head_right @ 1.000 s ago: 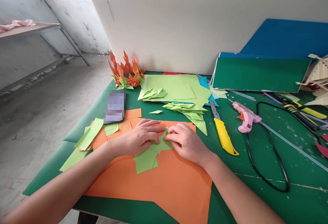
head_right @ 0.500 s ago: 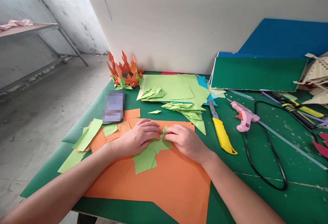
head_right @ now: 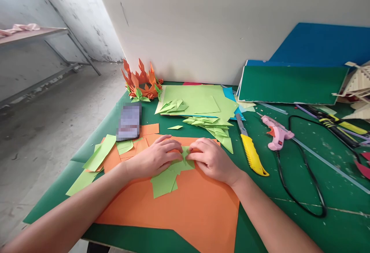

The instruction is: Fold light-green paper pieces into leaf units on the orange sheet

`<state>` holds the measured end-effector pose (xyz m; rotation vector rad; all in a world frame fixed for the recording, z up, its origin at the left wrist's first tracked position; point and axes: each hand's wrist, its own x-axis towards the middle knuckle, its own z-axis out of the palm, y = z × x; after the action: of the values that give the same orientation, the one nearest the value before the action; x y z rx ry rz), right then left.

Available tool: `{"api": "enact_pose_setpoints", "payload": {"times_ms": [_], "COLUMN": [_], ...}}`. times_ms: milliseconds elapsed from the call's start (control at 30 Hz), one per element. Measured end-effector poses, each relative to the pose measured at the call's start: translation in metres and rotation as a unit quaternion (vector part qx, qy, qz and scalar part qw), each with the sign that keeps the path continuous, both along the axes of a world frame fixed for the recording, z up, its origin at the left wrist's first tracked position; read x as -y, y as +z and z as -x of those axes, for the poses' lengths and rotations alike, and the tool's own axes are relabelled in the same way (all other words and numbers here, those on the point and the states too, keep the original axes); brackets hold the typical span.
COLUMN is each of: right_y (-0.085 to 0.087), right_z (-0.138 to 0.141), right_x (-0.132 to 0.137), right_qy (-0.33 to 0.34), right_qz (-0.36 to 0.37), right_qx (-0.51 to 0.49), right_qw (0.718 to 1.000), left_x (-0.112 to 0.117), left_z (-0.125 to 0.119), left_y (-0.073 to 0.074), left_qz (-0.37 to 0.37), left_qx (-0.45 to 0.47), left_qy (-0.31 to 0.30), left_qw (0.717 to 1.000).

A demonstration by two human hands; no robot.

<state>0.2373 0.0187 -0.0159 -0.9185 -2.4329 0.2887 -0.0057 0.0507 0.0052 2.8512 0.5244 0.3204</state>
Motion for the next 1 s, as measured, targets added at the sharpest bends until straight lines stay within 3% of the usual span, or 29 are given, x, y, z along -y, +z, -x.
{"api": "enact_pose_setpoints", "payload": {"times_ms": [533, 1000], "right_y": [0.002, 0.009], "right_z": [-0.007, 0.002], "right_x": [-0.001, 0.005], "right_qy": [0.055, 0.089], "right_qz": [0.009, 0.05], "right_qx": [0.0, -0.03], "right_qw": [0.998, 0.994], "left_x": [0.008, 0.01], "left_z": [-0.002, -0.005], "left_y": [0.001, 0.001], "left_qz": [-0.024, 0.073], "left_qx": [-0.001, 0.009], "left_qy": [-0.004, -0.032], "left_qw": [1.0, 0.997]}}
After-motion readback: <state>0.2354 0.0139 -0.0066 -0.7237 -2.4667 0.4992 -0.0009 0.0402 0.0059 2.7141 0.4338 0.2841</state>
